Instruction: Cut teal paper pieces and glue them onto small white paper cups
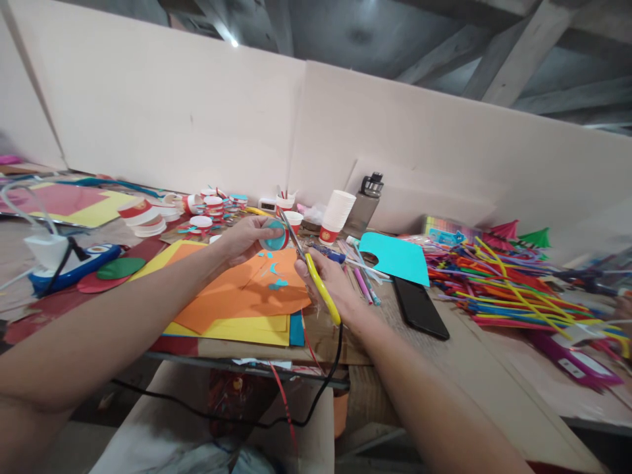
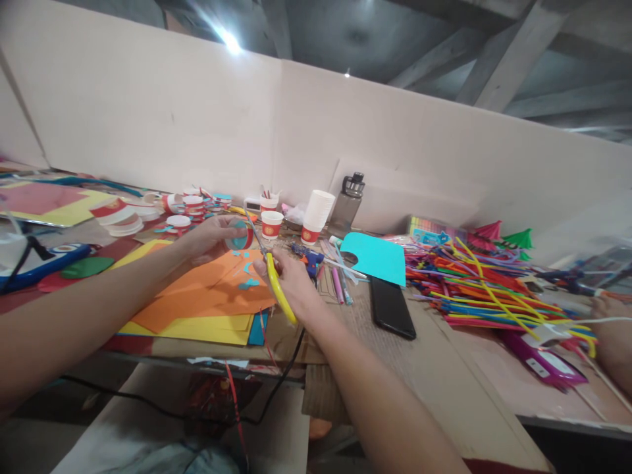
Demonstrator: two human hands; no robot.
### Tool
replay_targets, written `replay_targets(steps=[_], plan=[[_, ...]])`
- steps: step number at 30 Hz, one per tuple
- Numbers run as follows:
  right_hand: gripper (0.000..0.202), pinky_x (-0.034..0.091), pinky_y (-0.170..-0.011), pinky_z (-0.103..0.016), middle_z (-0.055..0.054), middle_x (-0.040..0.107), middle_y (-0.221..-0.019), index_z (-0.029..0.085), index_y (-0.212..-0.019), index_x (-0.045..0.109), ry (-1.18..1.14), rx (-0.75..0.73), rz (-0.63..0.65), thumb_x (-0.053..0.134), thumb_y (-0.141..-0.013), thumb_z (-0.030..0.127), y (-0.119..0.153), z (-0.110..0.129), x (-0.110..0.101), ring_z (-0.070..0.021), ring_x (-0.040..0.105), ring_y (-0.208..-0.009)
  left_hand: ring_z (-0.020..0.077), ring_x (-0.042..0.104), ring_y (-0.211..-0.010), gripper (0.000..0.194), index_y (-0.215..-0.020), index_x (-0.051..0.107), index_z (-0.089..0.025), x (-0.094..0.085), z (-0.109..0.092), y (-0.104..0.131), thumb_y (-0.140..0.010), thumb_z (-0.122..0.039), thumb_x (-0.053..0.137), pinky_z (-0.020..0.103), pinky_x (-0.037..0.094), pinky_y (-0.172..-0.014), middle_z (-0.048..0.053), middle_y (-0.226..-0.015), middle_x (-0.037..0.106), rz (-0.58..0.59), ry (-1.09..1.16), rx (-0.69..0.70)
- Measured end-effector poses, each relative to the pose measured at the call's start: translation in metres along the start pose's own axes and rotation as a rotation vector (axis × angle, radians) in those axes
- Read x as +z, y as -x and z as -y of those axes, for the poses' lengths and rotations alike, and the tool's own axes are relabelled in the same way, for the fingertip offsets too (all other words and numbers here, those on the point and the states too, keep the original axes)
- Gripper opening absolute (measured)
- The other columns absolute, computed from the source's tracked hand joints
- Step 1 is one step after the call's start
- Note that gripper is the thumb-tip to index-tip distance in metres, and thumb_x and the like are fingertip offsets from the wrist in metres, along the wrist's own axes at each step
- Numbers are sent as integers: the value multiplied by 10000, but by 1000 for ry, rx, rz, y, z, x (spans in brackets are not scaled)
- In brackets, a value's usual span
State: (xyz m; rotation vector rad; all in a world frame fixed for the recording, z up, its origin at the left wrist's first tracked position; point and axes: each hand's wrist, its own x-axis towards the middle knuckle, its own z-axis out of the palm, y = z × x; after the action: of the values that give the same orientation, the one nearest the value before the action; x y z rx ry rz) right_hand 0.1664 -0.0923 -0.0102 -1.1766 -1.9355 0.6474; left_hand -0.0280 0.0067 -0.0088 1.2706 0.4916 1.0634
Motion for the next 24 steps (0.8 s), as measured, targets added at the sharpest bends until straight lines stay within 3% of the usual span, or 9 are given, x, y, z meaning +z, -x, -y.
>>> replay_targets(steps=[24], plan=[[371,277,-517,-223,47,395,-630,210,-745,433,40,-14,-12,526,-875,544,0,-2,1,-94,368,-567,87,609,-618,227,-803,745,-104,-1,-1,0,-633,-222,837,187,465,-627,38,-720,701,19,41,7]])
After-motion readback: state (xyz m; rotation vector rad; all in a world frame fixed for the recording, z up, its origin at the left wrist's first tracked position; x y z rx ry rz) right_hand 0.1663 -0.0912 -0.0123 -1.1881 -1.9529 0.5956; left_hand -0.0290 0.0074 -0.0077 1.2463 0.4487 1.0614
